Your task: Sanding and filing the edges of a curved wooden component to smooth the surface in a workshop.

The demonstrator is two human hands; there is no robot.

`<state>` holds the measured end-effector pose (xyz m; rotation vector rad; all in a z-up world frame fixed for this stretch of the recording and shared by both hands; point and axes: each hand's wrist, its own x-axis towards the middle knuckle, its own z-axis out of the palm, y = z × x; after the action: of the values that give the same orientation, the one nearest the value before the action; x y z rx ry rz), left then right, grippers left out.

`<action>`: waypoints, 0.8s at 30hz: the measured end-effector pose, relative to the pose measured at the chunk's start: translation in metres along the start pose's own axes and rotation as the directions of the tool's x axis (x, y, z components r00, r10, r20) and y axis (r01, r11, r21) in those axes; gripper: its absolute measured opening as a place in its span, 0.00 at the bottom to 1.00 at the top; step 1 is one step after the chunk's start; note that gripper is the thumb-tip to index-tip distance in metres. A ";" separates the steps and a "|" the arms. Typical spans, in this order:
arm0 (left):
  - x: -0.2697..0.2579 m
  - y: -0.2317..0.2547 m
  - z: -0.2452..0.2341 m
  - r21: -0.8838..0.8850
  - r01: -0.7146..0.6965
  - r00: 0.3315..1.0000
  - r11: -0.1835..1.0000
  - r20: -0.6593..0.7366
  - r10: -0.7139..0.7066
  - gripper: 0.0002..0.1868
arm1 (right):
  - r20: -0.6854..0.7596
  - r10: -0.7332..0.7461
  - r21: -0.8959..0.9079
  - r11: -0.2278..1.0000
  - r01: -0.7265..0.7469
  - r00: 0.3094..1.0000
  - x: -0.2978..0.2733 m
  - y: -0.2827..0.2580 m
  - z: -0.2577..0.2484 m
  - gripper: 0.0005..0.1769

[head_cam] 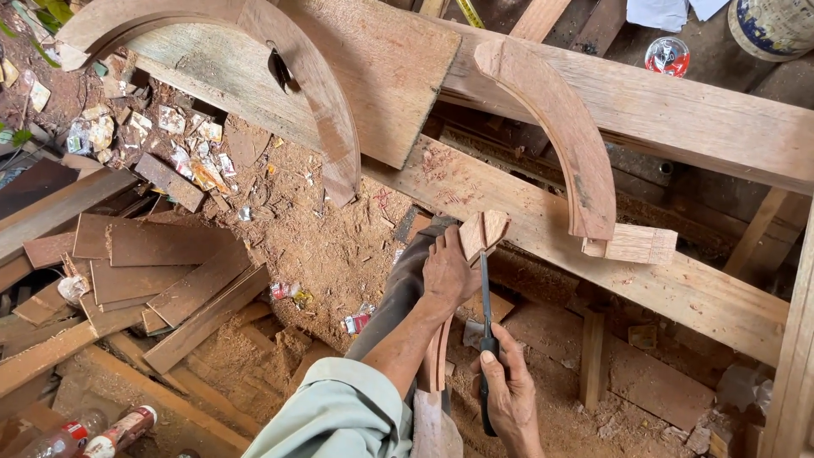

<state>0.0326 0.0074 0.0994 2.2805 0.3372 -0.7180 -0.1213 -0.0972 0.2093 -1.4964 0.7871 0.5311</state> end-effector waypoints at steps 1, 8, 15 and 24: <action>0.000 0.000 -0.001 -0.002 -0.006 1.000 1.000 0.001 0.006 0.49 | 0.004 -0.023 0.017 1.000 0.023 1.000 0.001 0.002 0.000 0.32; 0.000 0.004 -0.004 0.051 0.010 1.000 0.999 0.020 -0.011 0.48 | -0.035 -0.035 0.066 0.997 0.037 0.999 0.004 0.001 0.006 0.30; -0.009 0.026 -0.022 0.086 0.029 0.998 0.996 0.054 -0.034 0.51 | -0.049 0.237 0.445 0.875 -0.191 0.970 -0.021 -0.032 0.014 0.32; -0.009 0.046 -0.047 -0.192 0.389 0.880 0.901 0.367 -0.302 0.61 | -0.087 0.458 0.523 0.777 -0.351 0.885 -0.035 -0.052 0.016 0.33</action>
<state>0.0636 0.0075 0.1579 1.8261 0.6524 -1.1504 -0.1038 -0.0778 0.2682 -0.9044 1.3260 0.4446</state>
